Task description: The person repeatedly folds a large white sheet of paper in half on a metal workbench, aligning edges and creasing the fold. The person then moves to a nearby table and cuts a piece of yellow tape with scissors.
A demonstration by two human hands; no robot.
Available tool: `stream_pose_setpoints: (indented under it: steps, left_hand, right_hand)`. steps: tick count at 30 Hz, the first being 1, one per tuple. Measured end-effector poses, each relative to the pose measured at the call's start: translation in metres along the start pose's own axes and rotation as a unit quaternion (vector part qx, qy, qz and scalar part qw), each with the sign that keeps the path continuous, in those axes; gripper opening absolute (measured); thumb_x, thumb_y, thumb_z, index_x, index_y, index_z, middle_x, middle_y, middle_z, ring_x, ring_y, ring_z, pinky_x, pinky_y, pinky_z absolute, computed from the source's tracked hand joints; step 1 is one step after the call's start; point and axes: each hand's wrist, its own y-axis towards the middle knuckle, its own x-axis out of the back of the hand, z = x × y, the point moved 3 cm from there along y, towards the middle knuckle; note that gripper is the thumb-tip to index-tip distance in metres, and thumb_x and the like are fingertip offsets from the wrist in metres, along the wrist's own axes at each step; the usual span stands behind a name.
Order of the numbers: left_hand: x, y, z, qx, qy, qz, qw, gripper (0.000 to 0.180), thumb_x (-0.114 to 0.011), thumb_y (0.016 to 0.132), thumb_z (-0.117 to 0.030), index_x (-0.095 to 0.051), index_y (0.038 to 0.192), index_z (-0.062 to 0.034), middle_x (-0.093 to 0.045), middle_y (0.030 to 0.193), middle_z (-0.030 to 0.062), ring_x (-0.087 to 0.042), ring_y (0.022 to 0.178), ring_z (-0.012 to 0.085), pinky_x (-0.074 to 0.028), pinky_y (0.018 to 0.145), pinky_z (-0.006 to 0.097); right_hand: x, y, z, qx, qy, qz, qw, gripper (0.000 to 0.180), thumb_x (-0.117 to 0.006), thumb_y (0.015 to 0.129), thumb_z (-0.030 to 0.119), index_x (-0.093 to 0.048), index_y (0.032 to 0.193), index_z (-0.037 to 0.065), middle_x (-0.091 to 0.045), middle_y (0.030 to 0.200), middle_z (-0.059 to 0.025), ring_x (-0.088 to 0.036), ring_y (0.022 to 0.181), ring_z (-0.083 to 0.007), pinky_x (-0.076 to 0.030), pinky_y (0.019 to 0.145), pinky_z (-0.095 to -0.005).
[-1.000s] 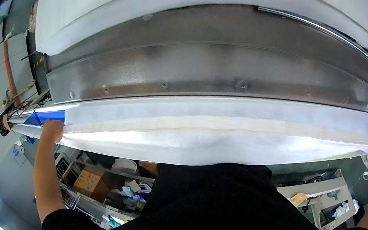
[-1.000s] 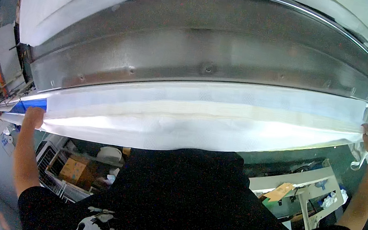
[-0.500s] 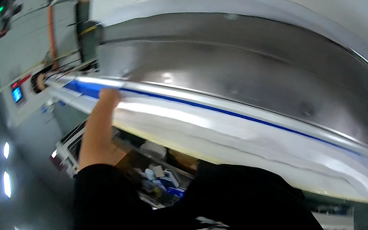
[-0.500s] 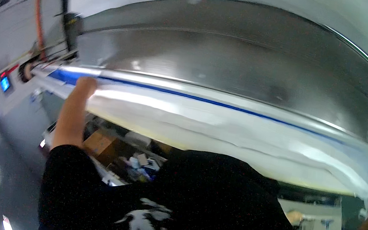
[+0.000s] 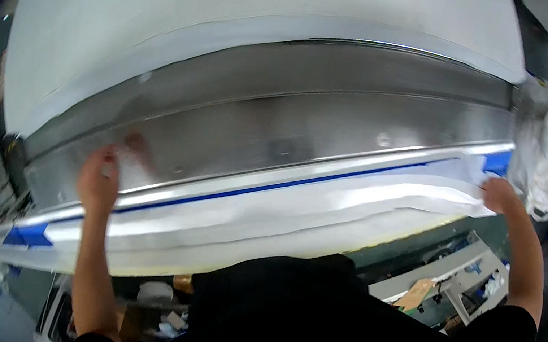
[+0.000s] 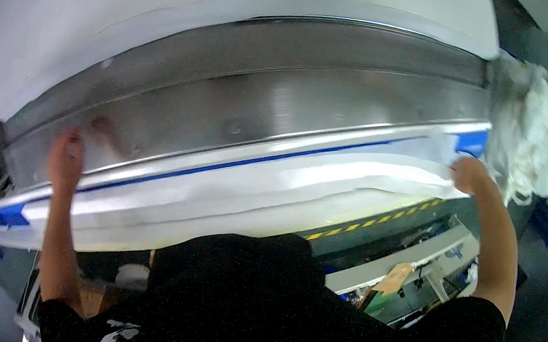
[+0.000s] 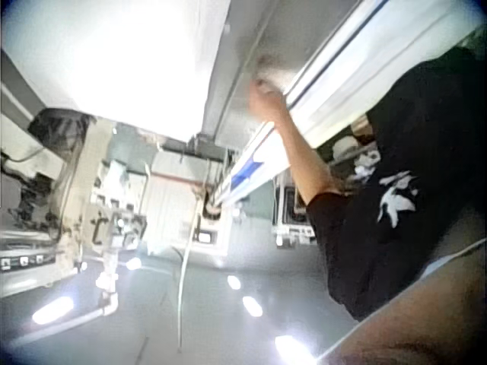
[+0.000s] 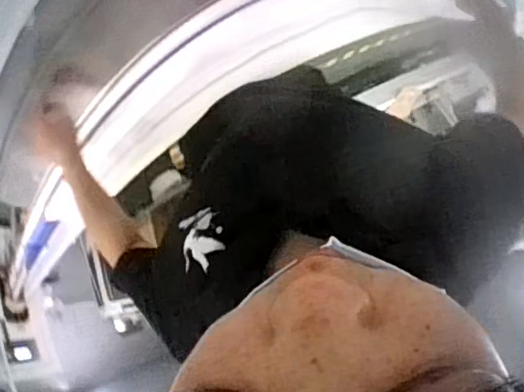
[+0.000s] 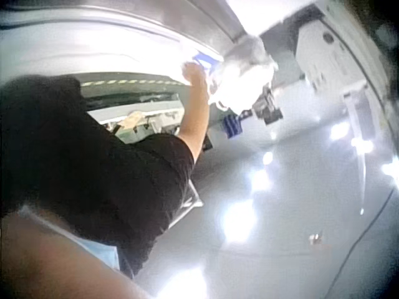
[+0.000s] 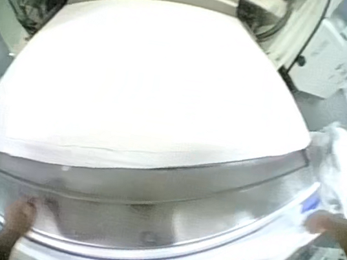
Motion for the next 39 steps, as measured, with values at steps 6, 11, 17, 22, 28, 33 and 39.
stream_pose_setpoints:
  steps: [6, 11, 17, 22, 28, 33, 39]
  left_hand:
    - [-0.061, -0.006, -0.304, -0.286, -0.410, 0.153, 0.852, 0.026, -0.063, 0.081, -0.008, -0.065, 0.107, -0.0107, -0.067, 0.101, 0.0104, -0.063, 0.094, 0.0293, -0.050, 0.083, 0.040]
    - [-0.061, -0.003, -0.384, -0.372, -0.422, 0.241, 0.791, 0.022, -0.060, 0.088, -0.013, -0.065, 0.109, -0.0098, -0.066, 0.104, 0.0118, -0.063, 0.097, 0.0286, -0.050, 0.086, 0.039]
    - [-0.055, 0.029, -0.290, -0.231, -0.364, 0.194, 0.881, 0.020, -0.058, 0.089, -0.012, -0.064, 0.109, -0.0107, -0.066, 0.103, 0.0106, -0.064, 0.093, 0.0274, -0.051, 0.082, 0.038]
    - [-0.028, 0.040, -0.137, 0.028, -0.340, 0.074, 0.937, 0.020, -0.058, 0.093, -0.016, -0.066, 0.111, -0.0098, -0.067, 0.102, 0.0067, -0.066, 0.087, 0.0183, -0.052, 0.076, 0.029]
    - [-0.011, 0.020, 0.055, 0.147, -0.154, -0.164, 0.963, 0.026, -0.060, 0.091, -0.016, -0.063, 0.115, -0.0071, -0.064, 0.109, 0.0106, -0.063, 0.096, 0.0225, -0.050, 0.083, 0.034]
    - [0.002, 0.037, 0.110, 0.067, 0.028, -0.275, 0.959, 0.033, -0.059, 0.086, -0.016, -0.056, 0.116, -0.0050, -0.057, 0.118, 0.0156, -0.054, 0.107, 0.0358, -0.043, 0.092, 0.046]
    - [-0.011, 0.026, 0.132, 0.107, 0.041, -0.287, 0.951, 0.036, -0.057, 0.087, -0.025, -0.057, 0.117, -0.0056, -0.055, 0.122, 0.0137, -0.051, 0.117, 0.0328, -0.033, 0.105, 0.048]
  right_hand:
    - [0.045, -0.026, 0.061, 0.070, 0.135, -0.035, 0.988, 0.037, -0.058, 0.066, 0.015, -0.067, 0.101, 0.006, -0.066, 0.100, -0.0165, -0.062, 0.097, -0.0335, -0.048, 0.087, -0.0412]
    - [0.102, -0.035, 0.106, 0.069, 0.255, 0.017, 0.964, 0.046, -0.064, 0.065, 0.018, -0.063, 0.110, 0.004, -0.067, 0.101, -0.0198, -0.064, 0.095, -0.0363, -0.049, 0.084, -0.0412]
    - [0.090, 0.000, 0.100, 0.056, 0.370, -0.085, 0.923, 0.051, -0.077, 0.065, 0.028, -0.063, 0.109, 0.006, -0.069, 0.096, -0.0155, -0.067, 0.086, -0.0305, -0.052, 0.079, -0.0367]
    - [0.078, 0.014, 0.088, 0.024, 0.404, -0.200, 0.892, 0.039, -0.075, 0.071, 0.026, -0.064, 0.103, 0.005, -0.069, 0.089, -0.0141, -0.067, 0.083, -0.0287, -0.052, 0.075, -0.0362]
    - [0.155, 0.018, 0.147, 0.052, 0.309, -0.243, 0.918, 0.031, -0.071, 0.078, 0.024, -0.065, 0.099, 0.003, -0.067, 0.091, -0.0184, -0.065, 0.084, -0.0347, -0.051, 0.074, -0.0400]
    - [0.289, 0.004, 0.259, 0.195, 0.327, -0.353, 0.855, 0.018, -0.065, 0.082, 0.016, -0.066, 0.094, 0.003, -0.067, 0.081, -0.0152, -0.066, 0.069, -0.0276, -0.052, 0.064, -0.0363]
    - [0.483, -0.027, 0.462, 0.370, 0.216, -0.417, 0.801, 0.015, -0.059, 0.087, 0.022, -0.060, 0.088, 0.007, -0.063, 0.077, -0.0135, -0.061, 0.072, -0.0323, -0.047, 0.065, -0.0424]
